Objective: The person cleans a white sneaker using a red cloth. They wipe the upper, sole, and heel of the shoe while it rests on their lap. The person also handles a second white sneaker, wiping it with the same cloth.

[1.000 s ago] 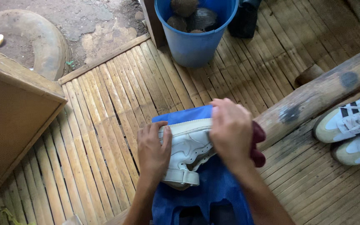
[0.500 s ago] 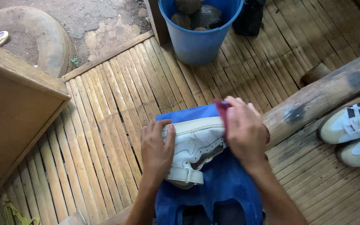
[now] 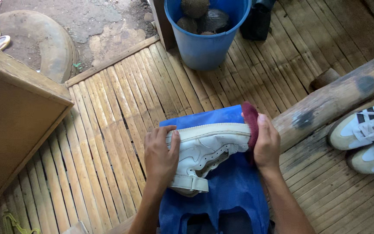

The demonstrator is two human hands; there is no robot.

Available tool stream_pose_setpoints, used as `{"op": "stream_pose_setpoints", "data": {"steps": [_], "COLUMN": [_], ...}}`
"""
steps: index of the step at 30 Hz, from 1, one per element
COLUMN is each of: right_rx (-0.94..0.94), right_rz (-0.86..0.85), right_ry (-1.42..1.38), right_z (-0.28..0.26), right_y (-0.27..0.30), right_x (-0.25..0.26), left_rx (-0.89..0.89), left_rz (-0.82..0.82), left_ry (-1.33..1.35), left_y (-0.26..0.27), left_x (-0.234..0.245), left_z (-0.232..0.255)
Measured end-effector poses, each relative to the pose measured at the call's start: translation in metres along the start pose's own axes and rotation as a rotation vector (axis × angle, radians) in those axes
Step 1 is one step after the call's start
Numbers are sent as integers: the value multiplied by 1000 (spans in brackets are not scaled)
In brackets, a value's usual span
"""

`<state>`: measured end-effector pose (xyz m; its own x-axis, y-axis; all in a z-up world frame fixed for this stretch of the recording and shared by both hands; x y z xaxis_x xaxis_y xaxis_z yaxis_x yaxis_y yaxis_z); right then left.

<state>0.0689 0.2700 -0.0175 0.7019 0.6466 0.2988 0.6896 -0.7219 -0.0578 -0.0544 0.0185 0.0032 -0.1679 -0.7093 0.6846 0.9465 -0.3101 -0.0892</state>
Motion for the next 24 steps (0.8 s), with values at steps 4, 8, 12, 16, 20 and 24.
{"op": "stream_pose_setpoints", "data": {"steps": [4, 8, 12, 16, 20, 24], "right_rx": [-102, -113, -153, -252, -208, -201], "right_rz": [-44, -44, -37, -57, -57, -56], "right_ry": [-213, -237, -232, -226, -306, -316], "right_z": [21, 27, 24, 26, 31, 39], "right_y": [-3, -1, 1, 7, 8, 8], "right_x": [-3, -3, -3, 0, 1, 3], "left_rx": [8, -20, -20, 4, 6, -9], "left_rz": [-13, -2, -3, -22, -17, -8], "left_ry": [-3, -11, -11, -6, 2, -3], "left_y": [0, -1, -1, 0, 0, 0], "left_x": [-1, -2, -2, -3, -4, -5], "left_z": [0, 1, 0, 1, 1, 1]}}
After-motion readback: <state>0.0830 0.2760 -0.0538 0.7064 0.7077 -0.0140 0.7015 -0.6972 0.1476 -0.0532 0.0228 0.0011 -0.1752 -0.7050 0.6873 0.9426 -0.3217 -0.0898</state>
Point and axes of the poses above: each hand's wrist, its own y-axis away from the middle knuckle, its own x-axis out of the back of the hand, z = x × y, the point moved 6 cm from there along -y, towards the middle knuckle, and after that the axes turned 4 degrees about y, right-handed, at the moved point
